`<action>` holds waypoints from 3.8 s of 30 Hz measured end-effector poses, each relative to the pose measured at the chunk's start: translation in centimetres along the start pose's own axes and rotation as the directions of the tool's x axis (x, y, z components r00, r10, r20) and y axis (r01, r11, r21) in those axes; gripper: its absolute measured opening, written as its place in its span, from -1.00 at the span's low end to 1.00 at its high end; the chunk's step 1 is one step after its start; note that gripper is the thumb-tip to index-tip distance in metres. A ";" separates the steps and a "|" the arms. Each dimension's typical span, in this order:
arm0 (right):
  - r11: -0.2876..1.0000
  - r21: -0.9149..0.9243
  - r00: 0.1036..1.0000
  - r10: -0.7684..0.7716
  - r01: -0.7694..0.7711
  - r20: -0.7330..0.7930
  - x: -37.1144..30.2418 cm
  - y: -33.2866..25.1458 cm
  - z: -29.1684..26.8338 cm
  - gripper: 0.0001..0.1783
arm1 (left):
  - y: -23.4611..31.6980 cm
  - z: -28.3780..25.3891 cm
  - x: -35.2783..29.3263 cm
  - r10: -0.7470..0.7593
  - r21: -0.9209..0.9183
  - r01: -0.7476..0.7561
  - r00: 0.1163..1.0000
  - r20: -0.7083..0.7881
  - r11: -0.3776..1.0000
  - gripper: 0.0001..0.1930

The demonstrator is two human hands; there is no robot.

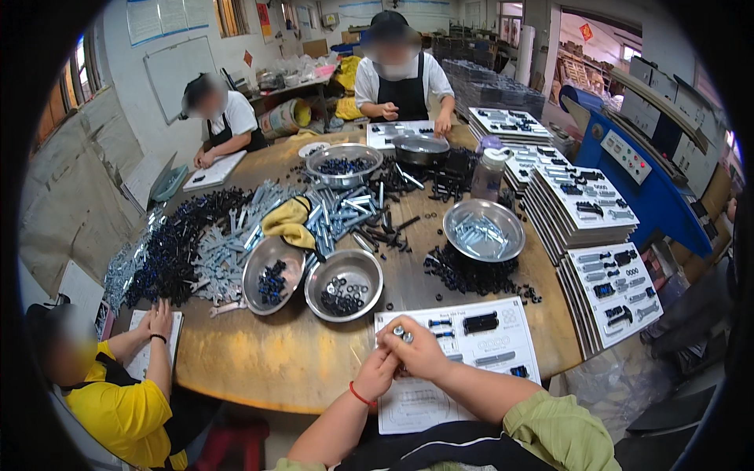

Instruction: The person picks small hardware parts such as bolts, nuts, and washers from bowls and places them into designated slots on a printed cardboard backing. The person repeatedly completes one backing, stacks it, and begins a new one.

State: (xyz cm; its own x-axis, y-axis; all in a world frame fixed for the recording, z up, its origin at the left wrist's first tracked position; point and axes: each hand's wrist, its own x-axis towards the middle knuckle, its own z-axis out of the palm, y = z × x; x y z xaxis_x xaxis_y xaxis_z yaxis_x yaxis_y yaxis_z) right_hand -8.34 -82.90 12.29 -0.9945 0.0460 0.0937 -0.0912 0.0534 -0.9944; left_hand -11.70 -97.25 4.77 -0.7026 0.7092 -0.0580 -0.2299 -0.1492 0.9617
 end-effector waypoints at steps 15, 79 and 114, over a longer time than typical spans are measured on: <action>0.986 0.145 0.991 0.069 -0.086 0.117 -6.3 5.9 -0.3 -0.80 | -0.8 2.5 -5.9 0.138 0.237 -0.065 0.942 -0.306 0.969 -0.68; 0.637 -0.771 0.993 -0.104 0.017 -0.064 -5.1 1.1 -10.7 -0.78 | 12.5 -25.3 7.6 0.159 0.830 0.555 0.826 -0.541 -0.057 -0.58; 0.872 -0.423 0.964 -0.266 0.248 0.016 -1.6 -1.4 -8.3 -0.73 | 10.8 1.3 5.5 -0.160 0.383 0.104 0.980 0.116 0.918 -0.73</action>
State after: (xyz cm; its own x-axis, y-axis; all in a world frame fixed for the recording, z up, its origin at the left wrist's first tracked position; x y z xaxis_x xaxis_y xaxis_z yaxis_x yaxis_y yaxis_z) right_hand -6.22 -74.81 13.94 -0.9350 0.0141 0.3543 -0.3045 0.4799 -0.8228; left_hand -17.17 -94.01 15.21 -0.5736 0.7992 -0.1794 -0.0261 0.2011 0.9792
